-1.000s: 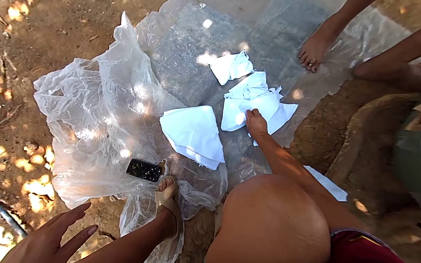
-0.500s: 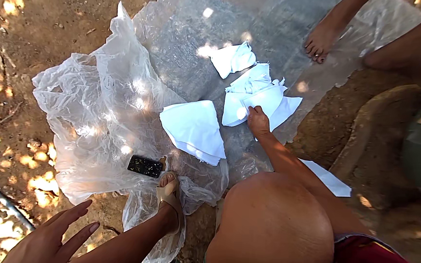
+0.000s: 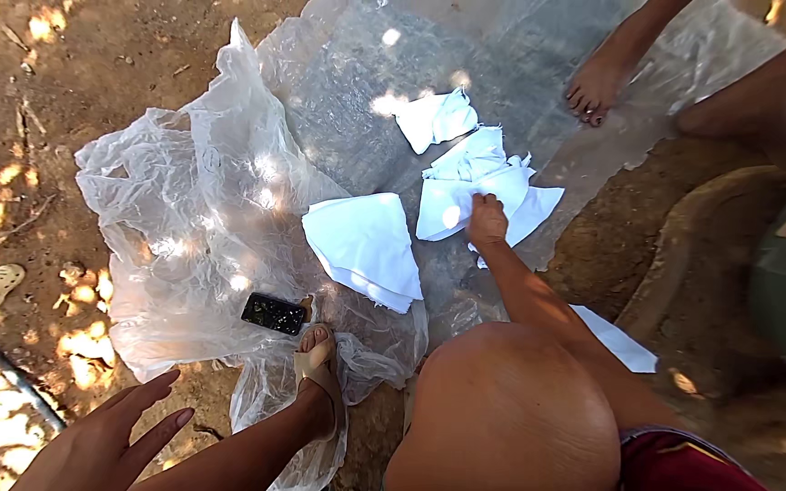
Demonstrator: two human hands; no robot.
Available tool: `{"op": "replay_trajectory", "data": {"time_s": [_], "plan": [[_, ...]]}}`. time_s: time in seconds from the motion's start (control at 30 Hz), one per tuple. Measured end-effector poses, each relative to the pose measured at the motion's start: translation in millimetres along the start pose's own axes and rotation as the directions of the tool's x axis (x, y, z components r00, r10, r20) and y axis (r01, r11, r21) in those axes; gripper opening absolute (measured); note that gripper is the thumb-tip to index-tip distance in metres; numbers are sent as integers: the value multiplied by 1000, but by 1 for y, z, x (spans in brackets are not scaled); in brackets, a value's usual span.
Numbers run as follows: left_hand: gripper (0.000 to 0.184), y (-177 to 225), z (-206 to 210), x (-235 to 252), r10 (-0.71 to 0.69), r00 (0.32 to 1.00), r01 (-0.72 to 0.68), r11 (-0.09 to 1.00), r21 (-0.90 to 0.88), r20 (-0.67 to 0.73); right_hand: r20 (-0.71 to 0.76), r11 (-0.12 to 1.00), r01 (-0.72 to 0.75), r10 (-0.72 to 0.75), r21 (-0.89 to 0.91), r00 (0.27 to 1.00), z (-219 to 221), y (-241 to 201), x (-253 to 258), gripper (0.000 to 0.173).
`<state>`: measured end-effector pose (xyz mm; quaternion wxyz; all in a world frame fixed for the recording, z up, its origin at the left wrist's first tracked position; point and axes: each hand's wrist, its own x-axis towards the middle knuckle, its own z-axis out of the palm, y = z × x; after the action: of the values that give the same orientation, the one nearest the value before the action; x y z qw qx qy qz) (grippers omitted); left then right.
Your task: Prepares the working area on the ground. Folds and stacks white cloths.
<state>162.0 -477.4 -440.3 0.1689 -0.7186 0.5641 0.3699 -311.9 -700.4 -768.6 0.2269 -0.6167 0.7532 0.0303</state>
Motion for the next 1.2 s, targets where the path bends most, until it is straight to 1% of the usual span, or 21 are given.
{"op": "replay_trajectory", "data": {"time_s": [0.07,0.17,0.23,0.27,0.33,0.37,0.43,0.5,0.53,0.6,0.7,0.77,0.8,0.87,0.93,0.97,1.03,1.07,1.13,1.17,1.2], "plan": [[57,-2,0,-1,14,1000,-15,1000,-8,-11,-19,990,-119,121,72,993,-39,14,-2,39],[59,-7,3,-1,41,999,-42,998,-40,-22,-89,966,-255,259,49,962,-115,23,-12,37],[60,-9,2,1,37,999,-38,998,-40,-14,-85,969,-248,248,11,965,-156,14,-23,33],[60,-11,2,2,37,999,-38,999,-34,-17,-69,978,-210,209,-1,975,-169,5,-30,32],[60,-12,0,3,38,999,-39,999,-27,-21,-8,996,-81,82,26,997,-181,-11,-43,29],[61,-10,-1,4,38,999,-39,999,-27,-23,30,997,-5,2,71,1000,-181,-17,-45,27],[61,-6,-3,4,46,999,-46,998,-42,-19,115,967,117,-145,226,983,-172,-20,-37,22],[60,-4,-3,4,66,998,-66,996,-54,-4,179,906,134,-221,402,959,-153,-20,-21,18],[60,-4,-3,5,72,997,-71,996,-54,7,216,874,91,-217,477,952,-142,-20,-12,17],[60,-4,-5,6,36,998,-34,999,-35,47,300,831,-44,-150,555,942,-112,-15,13,26],[60,-7,-4,7,-29,997,30,999,-20,71,308,868,-135,-22,477,951,-50,9,51,35],[61,-9,-3,7,-50,995,52,998,-25,81,264,903,-133,23,408,964,-22,19,58,42],[61,-10,-2,7,-54,995,56,998,-27,82,241,923,-101,10,370,970,-16,17,57,44],[61,-10,-2,7,-59,994,62,997,-34,92,257,957,0,-78,290,963,-15,13,54,51],[61,-10,-2,7,-57,993,61,998,-34,102,296,973,67,-133,221,946,-28,9,53,50],[61,-10,-2,7,-55,993,59,998,-35,102,299,972,83,-148,220,943,-39,4,50,48],[61,-10,-2,6,-43,995,46,998,-40,87,275,941,81,-177,328,945,-64,-8,35,51],[62,-9,-3,6,-40,996,44,998,-42,81,253,905,68,-189,420,949,-76,-14,25,58],[64,-9,-3,7,-33,997,36,998,-52,70,160,786,75,-217,614,963,-99,-24,6,72],[64,-9,-3,7,-29,997,33,998,-54,67,89,703,103,-231,704,969,-109,-28,-2,71],[64,-7,-3,8,-20,998,24,998,-56,65,14,616,143,-244,775,970,-118,-31,-9,62]]}}
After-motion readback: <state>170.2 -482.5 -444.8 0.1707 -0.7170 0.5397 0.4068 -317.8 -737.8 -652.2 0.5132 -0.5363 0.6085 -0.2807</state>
